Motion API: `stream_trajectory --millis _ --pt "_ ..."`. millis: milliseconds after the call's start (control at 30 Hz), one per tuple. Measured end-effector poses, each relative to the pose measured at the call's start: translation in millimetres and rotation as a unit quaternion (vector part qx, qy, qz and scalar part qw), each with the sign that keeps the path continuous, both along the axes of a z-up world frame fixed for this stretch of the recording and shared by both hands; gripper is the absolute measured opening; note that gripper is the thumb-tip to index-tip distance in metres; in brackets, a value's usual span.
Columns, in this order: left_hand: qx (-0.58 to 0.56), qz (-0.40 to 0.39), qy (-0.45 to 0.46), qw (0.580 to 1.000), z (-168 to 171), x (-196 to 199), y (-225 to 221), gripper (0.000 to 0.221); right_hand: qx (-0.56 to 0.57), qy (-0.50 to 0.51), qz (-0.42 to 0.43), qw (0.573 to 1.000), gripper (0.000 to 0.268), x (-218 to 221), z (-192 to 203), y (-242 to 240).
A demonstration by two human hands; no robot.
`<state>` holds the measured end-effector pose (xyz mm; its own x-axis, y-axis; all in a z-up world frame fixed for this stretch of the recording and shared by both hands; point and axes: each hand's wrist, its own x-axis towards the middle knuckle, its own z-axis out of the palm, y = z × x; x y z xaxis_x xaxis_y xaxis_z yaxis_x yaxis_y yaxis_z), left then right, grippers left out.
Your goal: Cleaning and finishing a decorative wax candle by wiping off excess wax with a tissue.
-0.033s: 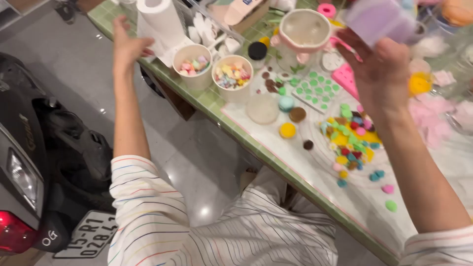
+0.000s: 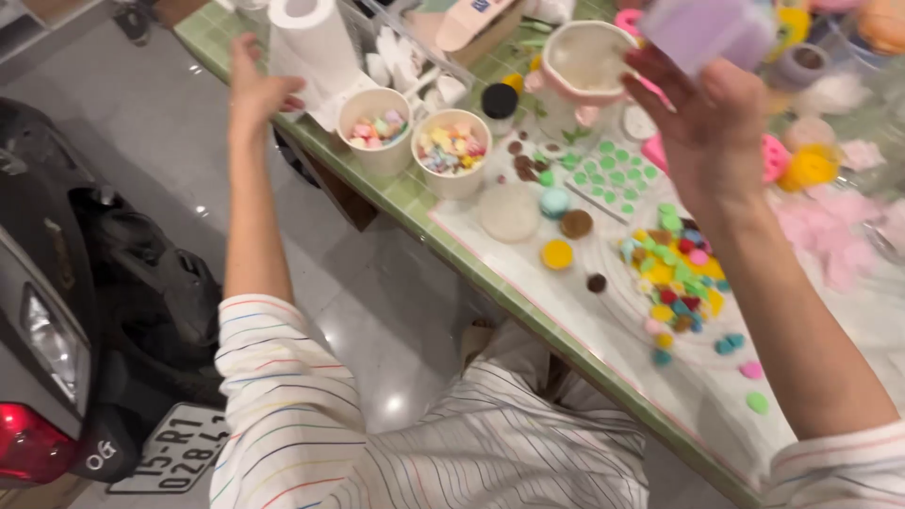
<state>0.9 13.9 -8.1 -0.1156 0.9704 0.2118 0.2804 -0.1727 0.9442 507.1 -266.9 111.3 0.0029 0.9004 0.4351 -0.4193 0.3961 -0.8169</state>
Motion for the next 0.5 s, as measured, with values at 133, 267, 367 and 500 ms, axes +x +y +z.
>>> stream_trajectory --millis 133,267,367,500 --pt "0.015 -0.002 0.009 1.0 -27 -4 36 0.086 0.002 0.012 0.054 0.998 0.044 -71 -4 84" --pt "0.089 0.063 0.132 0.985 -35 -9 61 0.068 0.005 0.019 0.05 0.999 0.039 -129 -24 154" --pt "0.11 0.072 0.151 0.98 -18 -15 43 0.038 -0.015 -0.005 0.061 0.998 0.048 -174 -19 179" --pt "0.091 0.07 0.092 0.989 -6 -3 25 0.018 -0.014 -0.02 0.078 0.997 0.052 -236 -18 218"
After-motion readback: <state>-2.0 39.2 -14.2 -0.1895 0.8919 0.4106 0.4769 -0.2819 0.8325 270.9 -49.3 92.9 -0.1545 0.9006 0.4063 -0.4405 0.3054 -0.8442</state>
